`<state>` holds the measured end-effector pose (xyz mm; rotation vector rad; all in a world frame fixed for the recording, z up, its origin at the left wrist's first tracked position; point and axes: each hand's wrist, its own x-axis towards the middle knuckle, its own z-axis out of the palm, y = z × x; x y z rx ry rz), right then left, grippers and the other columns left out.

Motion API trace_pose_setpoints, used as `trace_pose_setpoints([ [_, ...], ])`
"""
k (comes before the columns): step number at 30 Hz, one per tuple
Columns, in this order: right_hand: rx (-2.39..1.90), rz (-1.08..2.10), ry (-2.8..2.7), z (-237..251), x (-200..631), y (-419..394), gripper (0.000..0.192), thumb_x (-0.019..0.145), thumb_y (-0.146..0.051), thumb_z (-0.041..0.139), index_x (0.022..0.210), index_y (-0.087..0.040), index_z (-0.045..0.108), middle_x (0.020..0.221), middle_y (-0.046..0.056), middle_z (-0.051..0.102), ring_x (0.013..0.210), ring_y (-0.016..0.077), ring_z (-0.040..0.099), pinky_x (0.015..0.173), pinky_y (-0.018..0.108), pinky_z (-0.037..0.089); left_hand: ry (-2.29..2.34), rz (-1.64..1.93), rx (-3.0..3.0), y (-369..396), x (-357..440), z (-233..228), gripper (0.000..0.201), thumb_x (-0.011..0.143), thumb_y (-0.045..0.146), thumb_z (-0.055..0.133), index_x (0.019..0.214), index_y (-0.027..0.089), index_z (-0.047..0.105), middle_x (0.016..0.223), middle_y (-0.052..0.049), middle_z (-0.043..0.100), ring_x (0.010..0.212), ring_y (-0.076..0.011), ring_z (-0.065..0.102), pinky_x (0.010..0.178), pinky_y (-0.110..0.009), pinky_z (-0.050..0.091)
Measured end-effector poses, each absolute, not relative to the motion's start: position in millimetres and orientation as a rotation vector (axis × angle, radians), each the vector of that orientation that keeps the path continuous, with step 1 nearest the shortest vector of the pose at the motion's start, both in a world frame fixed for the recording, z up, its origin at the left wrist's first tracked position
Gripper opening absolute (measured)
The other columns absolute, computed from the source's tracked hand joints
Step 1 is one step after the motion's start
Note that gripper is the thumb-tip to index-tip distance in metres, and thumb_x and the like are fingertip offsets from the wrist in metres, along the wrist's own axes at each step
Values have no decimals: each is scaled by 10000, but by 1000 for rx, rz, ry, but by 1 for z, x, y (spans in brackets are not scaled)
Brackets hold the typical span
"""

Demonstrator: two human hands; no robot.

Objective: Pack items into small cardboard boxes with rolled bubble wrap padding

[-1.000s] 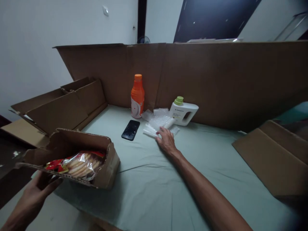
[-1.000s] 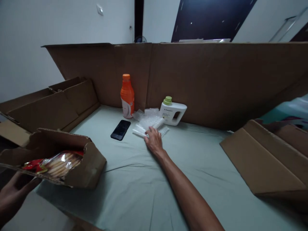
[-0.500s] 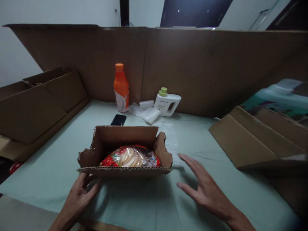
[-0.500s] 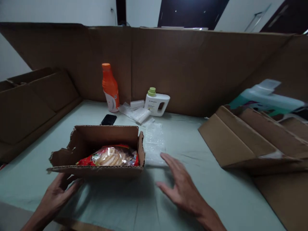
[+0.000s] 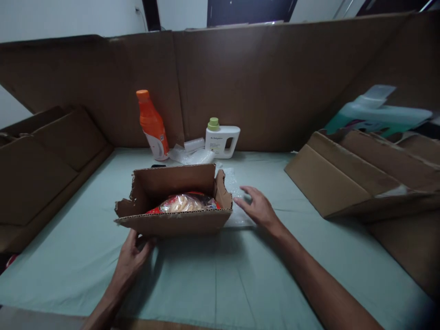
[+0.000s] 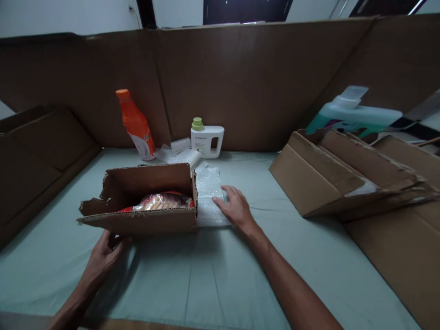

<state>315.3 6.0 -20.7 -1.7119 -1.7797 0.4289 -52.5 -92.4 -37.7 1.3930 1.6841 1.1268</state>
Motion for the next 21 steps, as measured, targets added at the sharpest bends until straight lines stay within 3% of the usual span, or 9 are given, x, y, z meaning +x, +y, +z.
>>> trace_pose_setpoints([
  [3,-1816,369,-1721,-29,322,33,231,738,-406,669,813,-189,688,1119,159,710,1066,340,622,909,456,469,1677,1097,1417,-80,-42,-38,451,788,489,645,1117,193,556,1035,-84,699,942,-262,705,791,-362,579],
  [6,-1799,401,-1717,-27,327,30,158,754,-357,603,708,-206,615,913,89,720,884,256,650,798,356,478,1670,1060,1432,-72,-34,-32,461,776,479,639,1120,187,549,997,-79,700,894,-260,703,744,-357,570],
  [10,-1771,442,-1671,-8,354,-23,240,793,-435,543,727,-206,573,725,41,652,676,196,621,649,297,484,1599,1048,1487,-70,-31,-28,420,778,459,620,1093,189,558,1020,-79,697,941,-257,692,804,-377,563],
  [14,-1694,497,-1605,16,381,-101,300,794,-485,650,894,-201,656,860,59,724,752,212,692,666,282,544,1670,1092,1503,-85,-27,-29,475,798,416,629,1204,183,549,1142,-116,661,980,-261,671,817,-404,554],
  [18,-1490,668,-1967,42,364,-156,197,875,-388,652,984,-243,728,897,59,768,780,213,724,710,283,582,1678,1528,1517,-127,-13,-27,693,826,353,709,1450,262,424,1383,-121,549,1251,-281,558,1056,-464,449],
  [21,-1168,863,-2254,56,327,-160,211,943,-267,558,1056,-268,736,901,47,768,838,193,719,781,283,574,1366,1330,1299,-162,0,-25,801,810,489,754,1492,271,393,1354,-130,583,1234,-291,575,1075,-462,427],
])
